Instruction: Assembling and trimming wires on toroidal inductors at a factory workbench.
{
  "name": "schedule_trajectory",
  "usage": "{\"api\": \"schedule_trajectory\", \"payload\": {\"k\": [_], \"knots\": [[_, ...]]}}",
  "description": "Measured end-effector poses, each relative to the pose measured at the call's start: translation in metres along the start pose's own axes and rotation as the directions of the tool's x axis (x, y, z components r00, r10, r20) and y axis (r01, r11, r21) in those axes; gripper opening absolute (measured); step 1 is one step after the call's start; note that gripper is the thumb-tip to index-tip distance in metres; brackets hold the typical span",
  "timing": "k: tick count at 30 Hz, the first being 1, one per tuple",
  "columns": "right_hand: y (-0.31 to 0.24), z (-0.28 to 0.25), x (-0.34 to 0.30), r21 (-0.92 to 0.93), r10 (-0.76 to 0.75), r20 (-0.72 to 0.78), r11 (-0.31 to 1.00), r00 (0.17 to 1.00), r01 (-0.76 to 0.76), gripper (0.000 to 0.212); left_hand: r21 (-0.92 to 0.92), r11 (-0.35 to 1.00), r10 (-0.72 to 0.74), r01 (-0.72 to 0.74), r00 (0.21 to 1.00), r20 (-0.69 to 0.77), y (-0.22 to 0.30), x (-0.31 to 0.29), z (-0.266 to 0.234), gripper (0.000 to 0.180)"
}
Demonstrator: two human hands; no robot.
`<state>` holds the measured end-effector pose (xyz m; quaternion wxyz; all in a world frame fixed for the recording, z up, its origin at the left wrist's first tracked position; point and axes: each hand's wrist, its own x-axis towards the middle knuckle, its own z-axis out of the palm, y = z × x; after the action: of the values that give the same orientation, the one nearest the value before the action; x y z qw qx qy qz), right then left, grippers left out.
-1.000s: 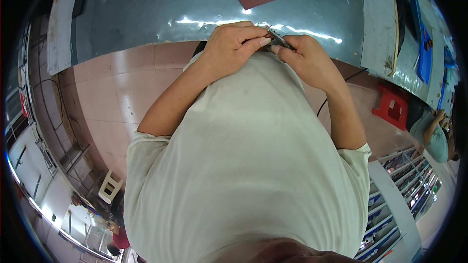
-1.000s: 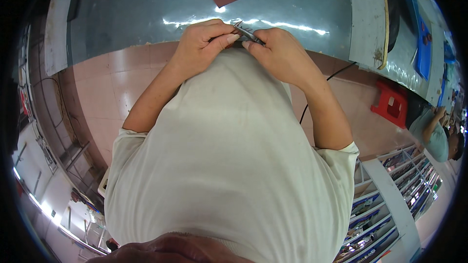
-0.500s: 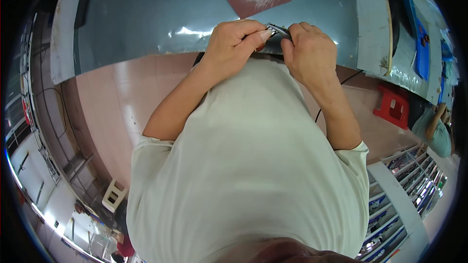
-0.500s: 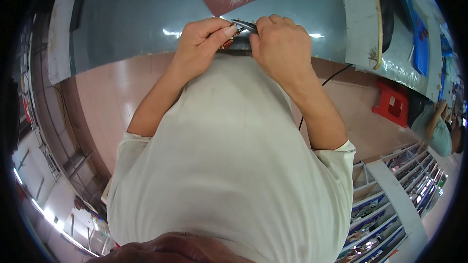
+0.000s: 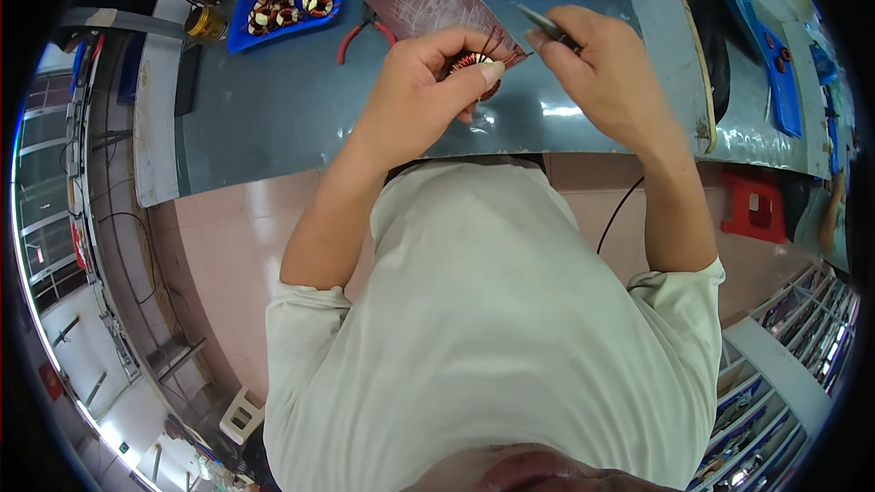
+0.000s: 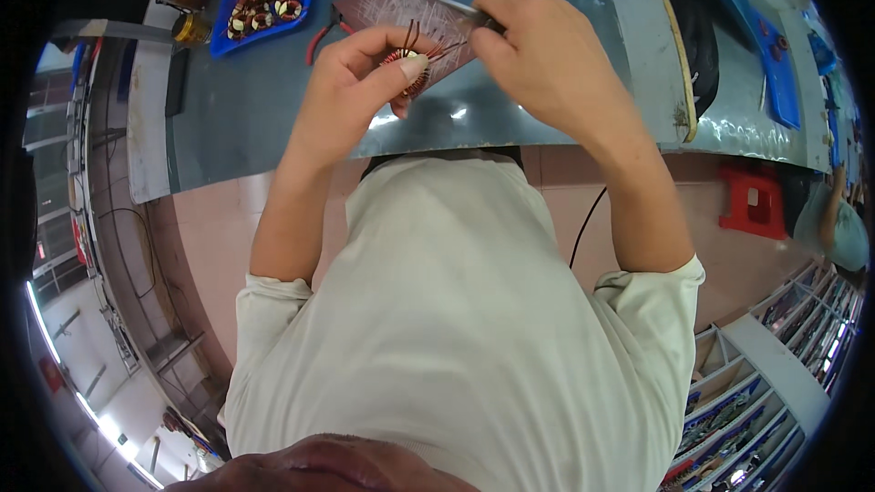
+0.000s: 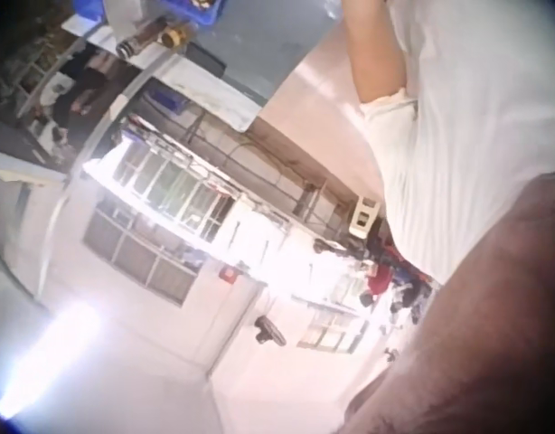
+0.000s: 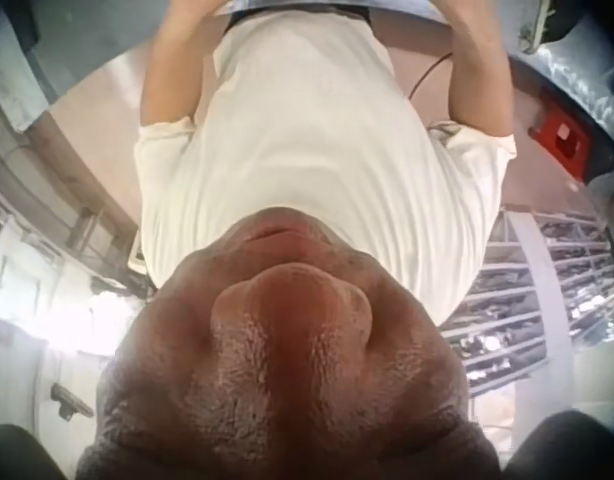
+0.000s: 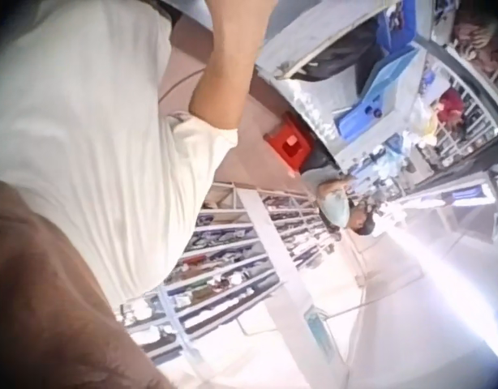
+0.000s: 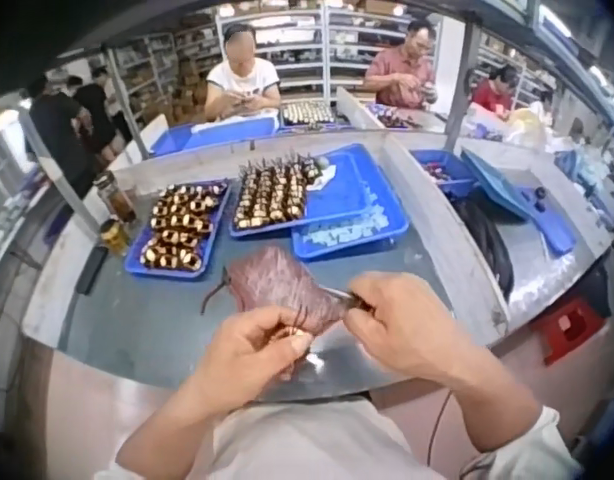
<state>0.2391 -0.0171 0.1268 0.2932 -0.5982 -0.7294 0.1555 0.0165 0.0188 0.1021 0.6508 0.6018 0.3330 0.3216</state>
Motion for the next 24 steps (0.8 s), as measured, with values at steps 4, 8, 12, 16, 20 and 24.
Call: {"api": "schedule_trajectory", "payload": {"k": [4,8,12,16,20,24], "knots": [[0.005,-0.003,-0.008,0.133,0.189,0.122,0.970,0.974,-0.205,0.020,0.030,0.996,-0.081,0.079,0.995,0.062,-0.003,0.002,-0.010,0.020],[0.022,0.010,-0.019,0.023,-0.012,0.056,1.000,0.998,0.011,0.014,0.016,0.995,-0.096,0.096,0.993,0.068,-0.007,0.000,-0.013,0.020],[0.030,0.028,-0.026,-0.013,-0.191,0.027,0.982,0.981,0.191,0.016,-0.067,0.983,-0.158,0.169,0.976,0.147,-0.011,-0.003,-0.009,0.020],[0.030,0.041,-0.031,0.046,-0.204,0.034,0.978,0.978,0.203,0.017,-0.048,0.976,-0.195,0.211,0.954,0.228,-0.012,-0.006,-0.008,0.025],[0.030,0.047,-0.035,0.116,-0.167,0.048,0.980,0.985,0.160,0.019,-0.038,0.968,-0.231,0.247,0.941,0.247,-0.015,-0.008,-0.003,0.024],[0.033,0.054,-0.037,0.140,-0.205,0.022,0.970,0.978,0.200,0.017,-0.074,0.965,-0.225,0.250,0.942,0.247,-0.020,-0.009,0.000,0.025]]}}
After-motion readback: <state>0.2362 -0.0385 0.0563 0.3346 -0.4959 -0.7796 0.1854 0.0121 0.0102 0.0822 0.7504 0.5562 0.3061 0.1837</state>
